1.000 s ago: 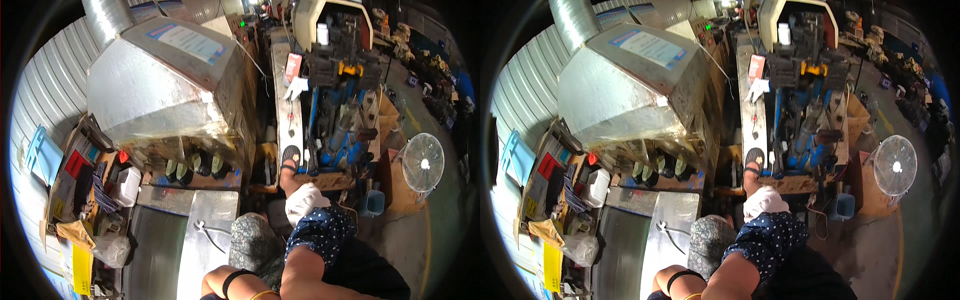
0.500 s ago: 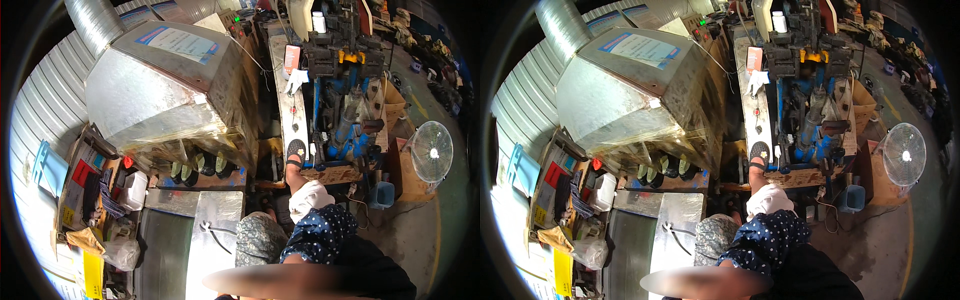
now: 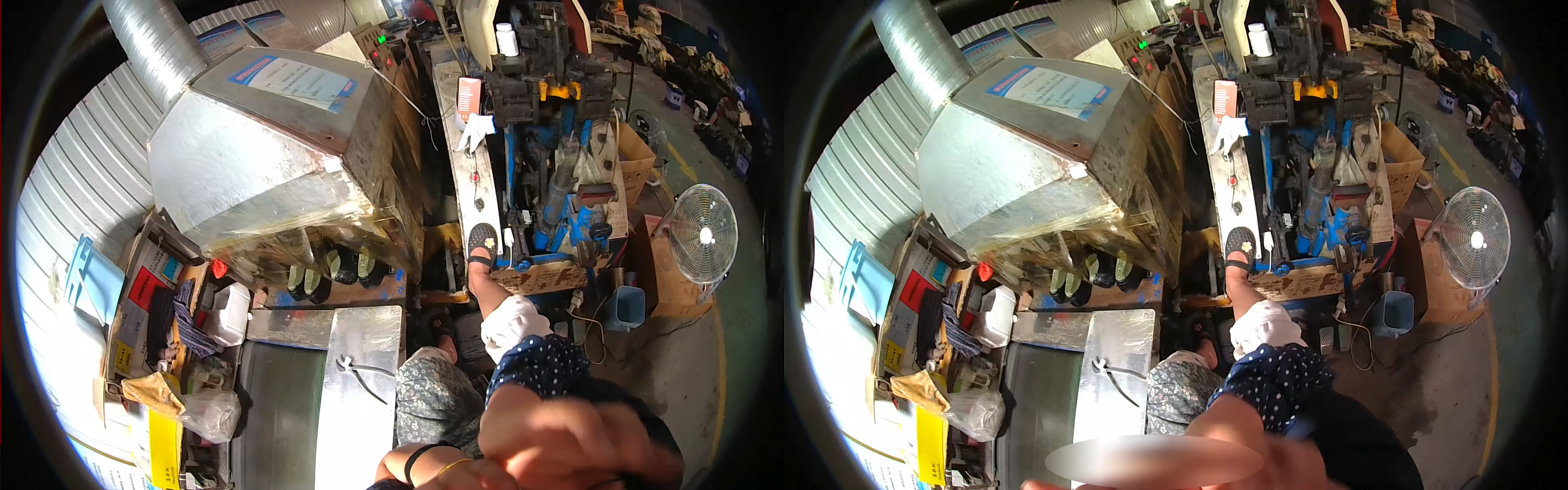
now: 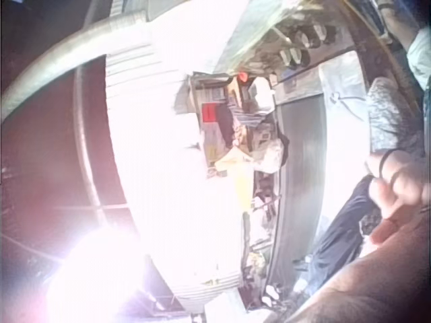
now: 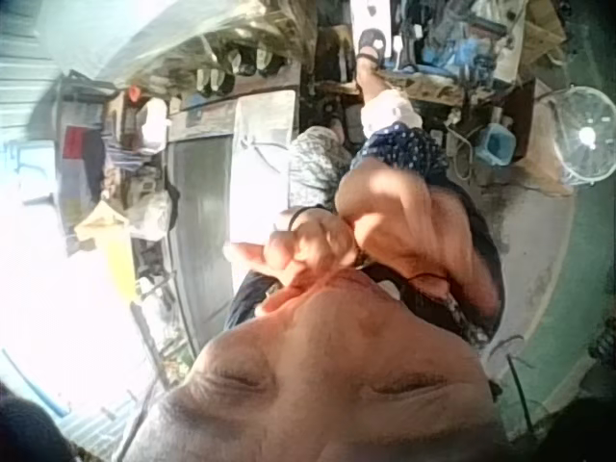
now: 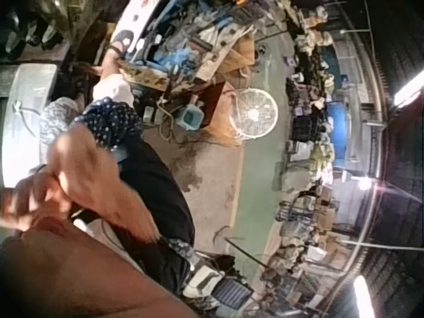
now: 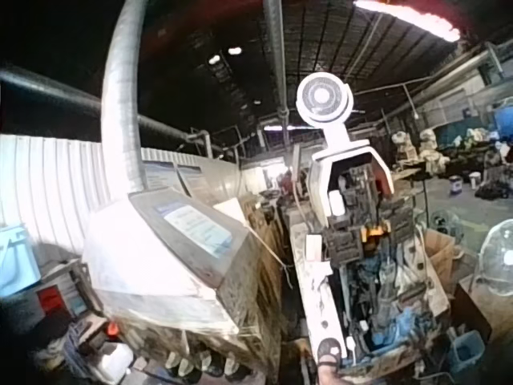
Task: The person takes a shoe from a machine, pulls the upper over a last by hand, and trims excess material with a tool. They then place the shoe on a conveyor belt and repeat the process with another shoe.
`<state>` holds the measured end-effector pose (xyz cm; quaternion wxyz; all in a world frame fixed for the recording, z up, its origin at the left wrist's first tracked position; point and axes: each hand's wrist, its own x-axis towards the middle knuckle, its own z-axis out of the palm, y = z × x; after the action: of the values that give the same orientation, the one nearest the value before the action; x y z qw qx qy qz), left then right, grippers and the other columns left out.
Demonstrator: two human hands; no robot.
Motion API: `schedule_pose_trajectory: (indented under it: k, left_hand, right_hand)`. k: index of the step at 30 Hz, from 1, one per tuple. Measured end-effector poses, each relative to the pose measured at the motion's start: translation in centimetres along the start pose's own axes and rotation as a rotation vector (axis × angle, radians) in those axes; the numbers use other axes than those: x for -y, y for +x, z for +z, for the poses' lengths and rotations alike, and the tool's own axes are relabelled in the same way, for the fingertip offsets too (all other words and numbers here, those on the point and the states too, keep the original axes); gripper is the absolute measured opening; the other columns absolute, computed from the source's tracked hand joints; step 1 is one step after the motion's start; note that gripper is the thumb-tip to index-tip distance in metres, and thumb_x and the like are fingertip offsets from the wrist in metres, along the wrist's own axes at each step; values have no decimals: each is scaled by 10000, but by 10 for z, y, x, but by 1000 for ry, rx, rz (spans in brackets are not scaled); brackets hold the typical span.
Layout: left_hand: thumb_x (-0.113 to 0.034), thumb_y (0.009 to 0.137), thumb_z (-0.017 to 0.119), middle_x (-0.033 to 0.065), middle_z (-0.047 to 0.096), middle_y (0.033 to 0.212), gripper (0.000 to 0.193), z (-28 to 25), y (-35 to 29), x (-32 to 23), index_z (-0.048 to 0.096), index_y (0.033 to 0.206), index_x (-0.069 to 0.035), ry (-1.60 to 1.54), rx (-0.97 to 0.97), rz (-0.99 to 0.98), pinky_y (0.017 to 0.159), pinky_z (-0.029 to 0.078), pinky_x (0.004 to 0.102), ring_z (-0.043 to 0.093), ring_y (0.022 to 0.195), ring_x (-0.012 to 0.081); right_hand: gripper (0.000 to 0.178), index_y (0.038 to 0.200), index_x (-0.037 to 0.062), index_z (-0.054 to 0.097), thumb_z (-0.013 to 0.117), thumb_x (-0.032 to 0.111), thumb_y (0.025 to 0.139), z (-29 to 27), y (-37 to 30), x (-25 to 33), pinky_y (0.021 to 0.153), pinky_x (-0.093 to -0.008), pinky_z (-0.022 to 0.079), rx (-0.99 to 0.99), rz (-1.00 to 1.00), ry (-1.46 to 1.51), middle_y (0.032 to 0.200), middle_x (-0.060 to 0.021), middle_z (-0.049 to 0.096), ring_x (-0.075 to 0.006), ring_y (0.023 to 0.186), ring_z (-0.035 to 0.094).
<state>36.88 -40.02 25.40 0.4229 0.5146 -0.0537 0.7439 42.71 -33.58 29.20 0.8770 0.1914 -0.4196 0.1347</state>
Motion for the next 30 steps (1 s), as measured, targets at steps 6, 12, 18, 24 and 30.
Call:
schedule_pose_trajectory:
  k: [6,12,18,24,30]
  left_hand:
    - [-563,993,458,360,607,1165,751,11,23,-4,523,1268,133,-514,122,-192,744,571,501,673,949,443]
    - [-393,986,555,399,615,1064,591,-11,67,17,602,1098,186,-742,634,-499,727,578,497,672,915,490]
    - [-387,983,560,389,620,1075,587,-6,67,42,589,1131,181,-759,600,-477,751,579,477,675,933,476]
    - [-383,980,569,356,642,1055,567,-10,68,51,589,1161,154,-739,593,-482,725,586,452,690,908,444]
    - [-393,970,586,326,660,1023,542,-7,51,52,601,1151,118,-729,443,-415,696,589,435,704,872,414]
  right_hand:
    - [595,1455,9,381,409,439,1044,-50,-33,-38,1067,-406,366,344,923,-136,1456,-176,463,-266,1260,496]
    - [373,1249,3,564,597,255,977,-110,-125,-69,782,-407,539,944,1107,-657,1047,-201,675,-366,940,665]
    - [391,1231,30,587,623,300,951,-117,-129,-83,718,-421,526,994,828,-584,942,-159,672,-340,834,653]
    - [397,1206,25,604,598,338,962,-111,-121,-89,700,-437,516,993,845,-585,867,-161,661,-338,799,652]
    - [366,1179,30,611,587,328,969,-113,-130,-79,662,-438,523,1015,838,-541,827,-172,666,-349,759,657]
